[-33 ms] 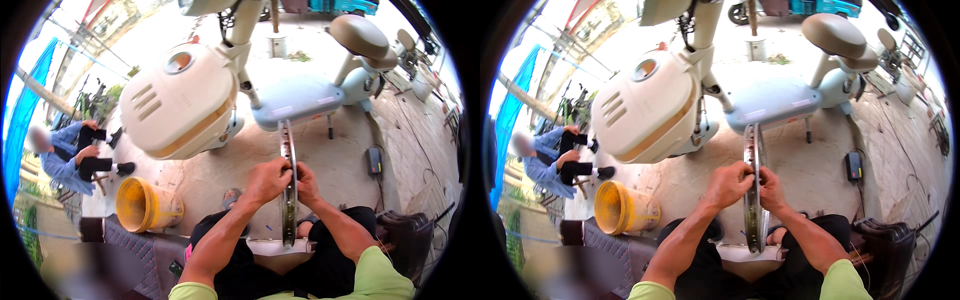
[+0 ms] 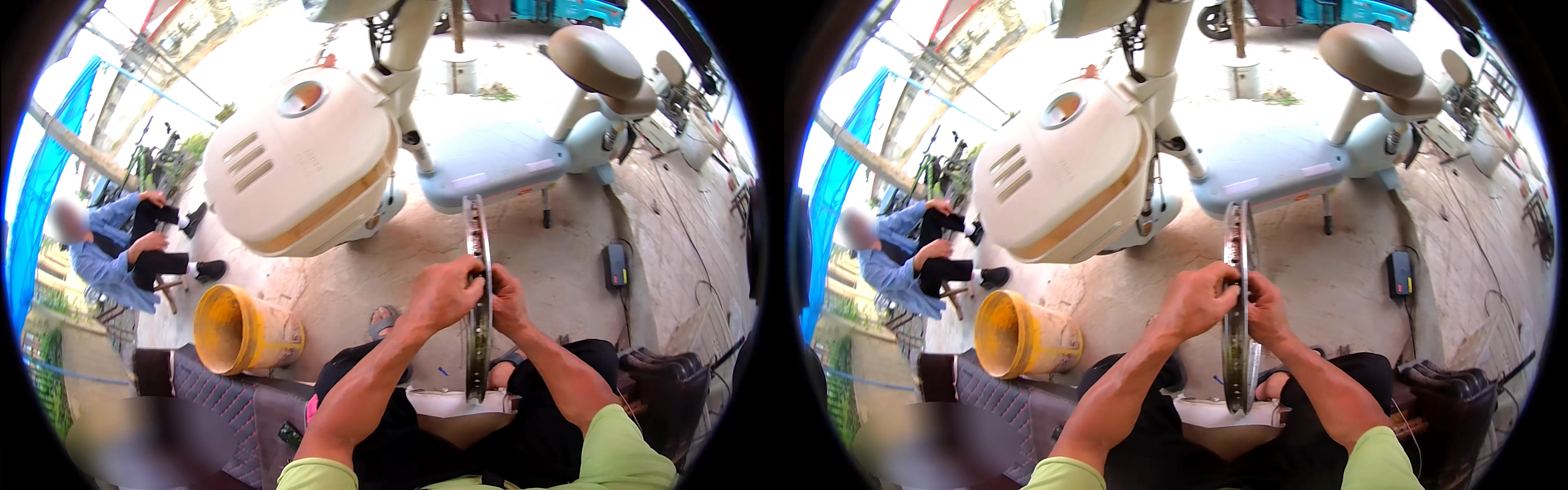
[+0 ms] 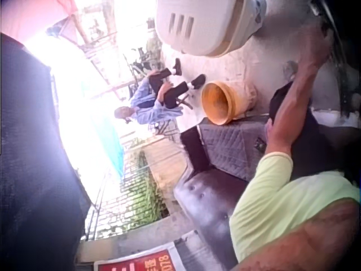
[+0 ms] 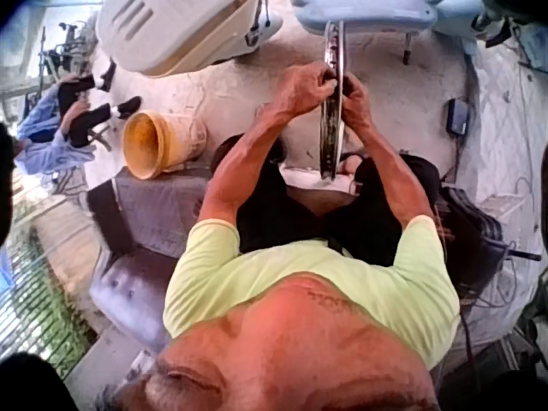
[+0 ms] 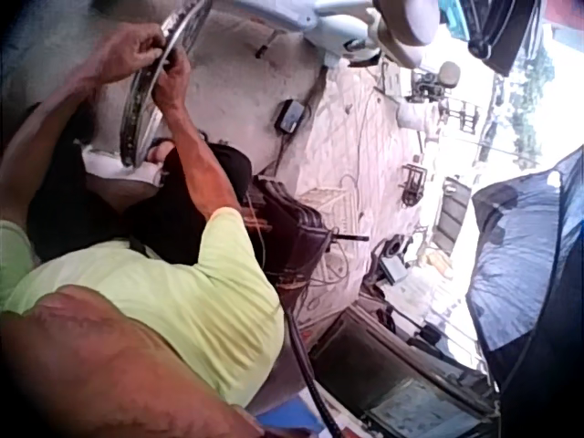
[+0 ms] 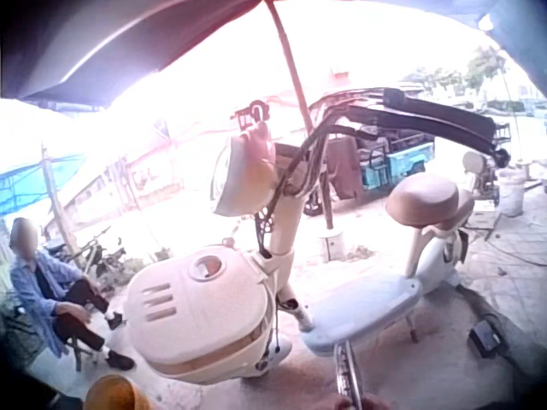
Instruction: The person holds a bicycle wheel and repeatedly rotates it while pressing or adjusting components along the rim with both hands. The wheel is turned over and repositioned several times during the process.
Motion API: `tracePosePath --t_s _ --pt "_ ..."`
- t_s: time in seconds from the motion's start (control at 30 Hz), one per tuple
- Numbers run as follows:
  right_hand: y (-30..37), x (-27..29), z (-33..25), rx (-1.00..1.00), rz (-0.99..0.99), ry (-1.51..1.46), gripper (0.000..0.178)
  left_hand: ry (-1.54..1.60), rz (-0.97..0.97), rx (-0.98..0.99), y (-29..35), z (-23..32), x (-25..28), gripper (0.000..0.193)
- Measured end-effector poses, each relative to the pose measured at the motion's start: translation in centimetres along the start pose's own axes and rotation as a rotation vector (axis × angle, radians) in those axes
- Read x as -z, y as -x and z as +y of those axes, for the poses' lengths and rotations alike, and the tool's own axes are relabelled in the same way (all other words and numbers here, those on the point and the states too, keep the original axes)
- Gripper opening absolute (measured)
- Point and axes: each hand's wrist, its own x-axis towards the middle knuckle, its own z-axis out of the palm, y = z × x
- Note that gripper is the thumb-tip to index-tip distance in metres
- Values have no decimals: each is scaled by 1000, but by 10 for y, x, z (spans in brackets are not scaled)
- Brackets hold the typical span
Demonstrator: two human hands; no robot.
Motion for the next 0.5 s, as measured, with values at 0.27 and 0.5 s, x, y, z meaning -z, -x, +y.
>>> tracePosePath --t_s 0.27,0.5 --pt "-5 3 6 -131 -23 50 27 -8 -35 64 2 4 1 20" --pt "-3 2 1 -160 -39 104 20 20 -44 28 2 2 -1 18"
